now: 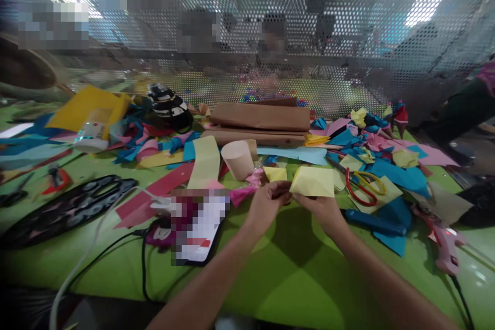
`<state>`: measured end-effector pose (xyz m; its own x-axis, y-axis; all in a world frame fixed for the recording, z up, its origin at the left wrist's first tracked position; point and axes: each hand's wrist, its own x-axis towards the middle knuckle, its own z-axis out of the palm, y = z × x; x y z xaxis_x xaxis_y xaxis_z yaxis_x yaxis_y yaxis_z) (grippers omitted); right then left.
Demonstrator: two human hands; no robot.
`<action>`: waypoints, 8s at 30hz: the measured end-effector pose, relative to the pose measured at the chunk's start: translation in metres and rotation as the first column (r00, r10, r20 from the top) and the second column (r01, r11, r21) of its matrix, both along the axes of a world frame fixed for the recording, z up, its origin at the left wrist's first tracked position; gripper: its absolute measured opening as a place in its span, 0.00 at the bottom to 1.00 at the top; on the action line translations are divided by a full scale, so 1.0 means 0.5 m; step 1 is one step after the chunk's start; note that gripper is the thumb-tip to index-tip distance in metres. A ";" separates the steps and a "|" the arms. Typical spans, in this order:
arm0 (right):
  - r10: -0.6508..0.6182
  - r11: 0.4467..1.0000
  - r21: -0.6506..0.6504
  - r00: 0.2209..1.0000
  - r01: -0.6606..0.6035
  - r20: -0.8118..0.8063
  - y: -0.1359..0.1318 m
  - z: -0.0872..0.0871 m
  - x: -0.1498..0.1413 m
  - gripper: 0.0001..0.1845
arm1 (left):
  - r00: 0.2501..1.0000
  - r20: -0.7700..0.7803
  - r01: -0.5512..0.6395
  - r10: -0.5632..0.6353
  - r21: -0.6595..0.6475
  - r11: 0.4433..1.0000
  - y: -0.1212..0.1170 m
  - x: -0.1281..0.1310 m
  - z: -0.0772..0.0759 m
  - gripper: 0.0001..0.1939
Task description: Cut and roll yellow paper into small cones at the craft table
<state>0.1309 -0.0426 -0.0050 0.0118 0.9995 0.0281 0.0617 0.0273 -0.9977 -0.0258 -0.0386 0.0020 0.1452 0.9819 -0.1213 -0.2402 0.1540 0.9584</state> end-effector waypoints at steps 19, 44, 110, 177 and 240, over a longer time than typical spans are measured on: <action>-0.138 0.989 -0.073 0.974 0.126 -0.179 0.022 0.066 0.084 0.10 | 0.979 -0.206 0.048 -0.004 0.210 0.977 0.009 -0.017 -0.021 0.18; 0.082 0.941 0.230 0.829 -0.246 0.553 0.027 0.083 0.109 0.21 | 0.752 -0.618 0.198 0.230 0.544 0.815 -0.019 -0.031 -0.008 0.28; -0.006 0.999 0.033 0.980 -0.001 0.197 0.035 0.066 0.140 0.19 | 0.917 -0.388 0.067 0.090 0.373 0.925 0.004 -0.045 0.015 0.14; -0.564 0.537 0.708 0.428 -0.459 0.706 -0.018 0.016 0.019 0.18 | 0.990 0.130 -0.060 0.059 0.008 0.998 -0.002 0.003 -0.015 0.12; -0.037 0.870 0.405 0.780 -0.283 0.625 0.029 0.042 0.071 0.13 | 0.950 -0.296 0.004 0.097 0.322 0.947 -0.008 -0.013 -0.013 0.03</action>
